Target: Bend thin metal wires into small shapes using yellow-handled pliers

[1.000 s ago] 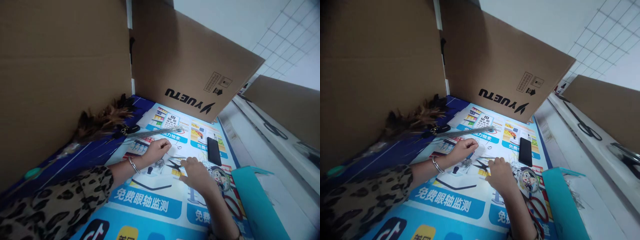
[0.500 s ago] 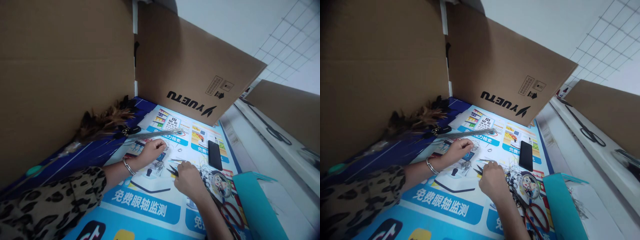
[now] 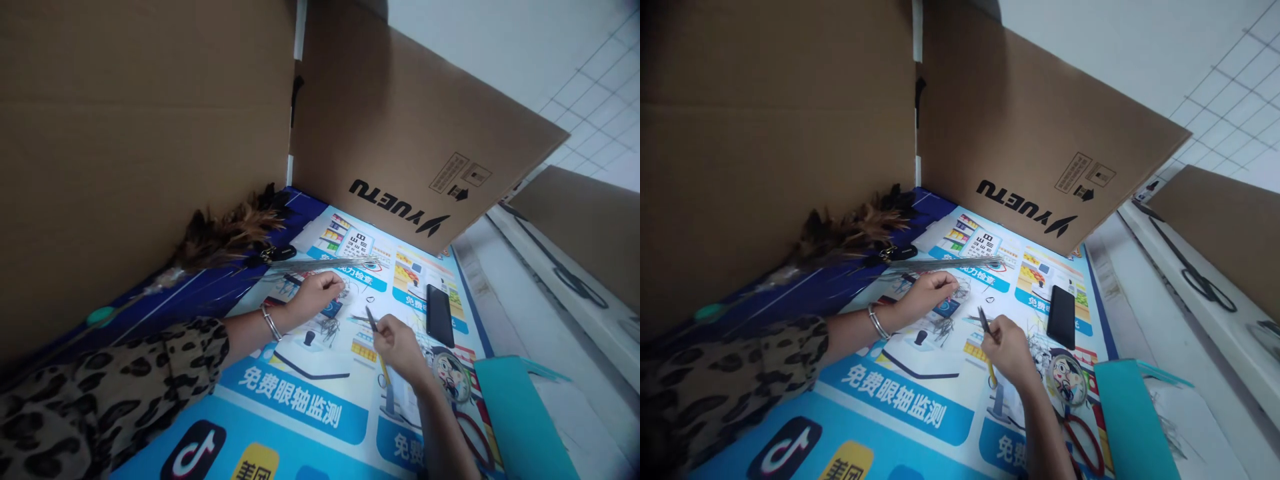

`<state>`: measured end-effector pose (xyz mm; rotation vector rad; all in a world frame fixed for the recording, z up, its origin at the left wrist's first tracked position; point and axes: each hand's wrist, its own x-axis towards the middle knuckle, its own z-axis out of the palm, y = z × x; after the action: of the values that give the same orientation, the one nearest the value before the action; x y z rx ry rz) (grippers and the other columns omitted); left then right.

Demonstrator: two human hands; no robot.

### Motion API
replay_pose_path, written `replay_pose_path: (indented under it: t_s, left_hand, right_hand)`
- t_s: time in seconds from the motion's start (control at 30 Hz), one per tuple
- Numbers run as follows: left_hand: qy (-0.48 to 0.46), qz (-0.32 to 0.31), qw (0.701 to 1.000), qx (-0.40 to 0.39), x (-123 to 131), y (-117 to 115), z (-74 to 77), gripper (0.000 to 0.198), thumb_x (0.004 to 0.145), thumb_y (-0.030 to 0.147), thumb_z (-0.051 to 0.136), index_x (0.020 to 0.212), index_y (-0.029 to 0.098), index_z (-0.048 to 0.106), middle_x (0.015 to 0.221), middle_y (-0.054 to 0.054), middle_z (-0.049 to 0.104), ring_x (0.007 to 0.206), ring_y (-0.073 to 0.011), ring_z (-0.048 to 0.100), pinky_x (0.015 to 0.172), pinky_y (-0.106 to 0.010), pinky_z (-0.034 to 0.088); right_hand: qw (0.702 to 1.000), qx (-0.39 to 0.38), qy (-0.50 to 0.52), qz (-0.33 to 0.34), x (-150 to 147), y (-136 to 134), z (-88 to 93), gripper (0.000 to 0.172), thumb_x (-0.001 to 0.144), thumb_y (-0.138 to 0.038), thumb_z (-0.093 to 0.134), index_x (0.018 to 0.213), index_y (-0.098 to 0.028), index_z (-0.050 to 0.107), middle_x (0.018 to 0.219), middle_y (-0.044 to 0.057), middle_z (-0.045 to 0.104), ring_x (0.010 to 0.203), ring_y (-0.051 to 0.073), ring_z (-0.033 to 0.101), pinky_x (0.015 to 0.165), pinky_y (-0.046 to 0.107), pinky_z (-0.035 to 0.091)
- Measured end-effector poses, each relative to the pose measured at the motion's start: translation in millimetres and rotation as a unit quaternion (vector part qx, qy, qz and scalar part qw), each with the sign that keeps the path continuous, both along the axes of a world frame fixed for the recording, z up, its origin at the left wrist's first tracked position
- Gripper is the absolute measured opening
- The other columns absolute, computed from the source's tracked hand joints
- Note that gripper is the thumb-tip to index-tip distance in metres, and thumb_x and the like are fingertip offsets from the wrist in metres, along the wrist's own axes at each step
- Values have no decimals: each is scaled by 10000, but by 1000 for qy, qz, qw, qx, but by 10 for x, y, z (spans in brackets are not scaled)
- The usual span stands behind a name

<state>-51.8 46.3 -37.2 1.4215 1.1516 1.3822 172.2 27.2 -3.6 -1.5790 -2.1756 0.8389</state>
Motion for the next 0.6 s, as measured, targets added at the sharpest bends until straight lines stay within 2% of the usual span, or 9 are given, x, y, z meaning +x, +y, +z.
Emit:
replay_pose_path:
  t_s: [0.03,0.07,0.1,0.2,0.27,0.33,0.4,0.47,0.6]
  left_hand:
    - [1,0,1000,1,-3,-4,4,184,789,286,486,684,146,541,578,38,484,537,-77,426,526,-196,345]
    - [3,-1,1000,1,-6,-8,8,183,786,283,489,677,145,538,584,37,489,550,-80,437,538,-198,352]
    - [6,-1,1000,1,-10,-12,11,185,784,282,492,667,145,534,589,35,494,563,-82,447,550,-200,358]
    - [13,0,1000,4,-18,-28,18,189,779,284,499,654,145,528,596,30,501,580,-86,457,561,-202,363]
    - [12,-6,1000,-3,-17,-36,18,188,786,287,491,670,145,532,582,32,491,550,-78,437,537,-199,353]
    - [11,-12,1000,-14,-11,-40,13,185,790,296,494,690,146,532,574,36,483,526,-71,424,519,-196,344]
    - [9,-10,1000,-26,-3,-42,3,185,792,313,502,712,149,533,572,40,481,505,-65,415,500,-192,334]
    - [5,-9,999,-39,6,-46,-11,192,793,333,509,731,152,532,571,41,479,487,-62,412,477,-190,322]
    - [-6,-20,999,-42,30,-64,-38,218,811,353,498,736,149,521,579,32,483,482,-61,421,466,-188,329]
  right_hand:
    - [995,-49,88,-12,27,31,-2,115,714,-303,510,703,-191,484,625,-6,545,578,132,492,580,257,376]
    - [977,-101,187,-21,48,56,-2,132,716,-320,516,716,-189,497,648,4,566,604,144,518,608,277,404]
    - [944,-145,294,-32,61,72,-1,153,720,-341,513,734,-189,509,680,15,583,632,156,540,637,301,427]
    - [812,-238,530,-58,61,89,-7,185,736,-362,485,794,-198,548,774,27,596,732,174,569,712,344,457]
    - [749,-290,591,-77,40,88,-31,210,746,-372,461,802,-198,564,813,35,594,785,178,570,724,341,468]
    - [716,-332,609,-82,13,84,-64,247,750,-378,449,839,-187,578,828,45,594,791,183,567,719,345,475]
    - [705,-341,616,-79,-22,70,-89,291,764,-373,430,910,-172,581,853,52,592,798,177,562,733,343,471]
    - [713,-341,608,-76,-67,38,-100,310,761,-361,425,953,-169,575,871,56,592,815,179,560,740,347,466]
    - [778,-315,538,-83,-190,-51,-79,376,749,-326,408,1080,-189,524,950,65,586,870,194,551,733,361,460]
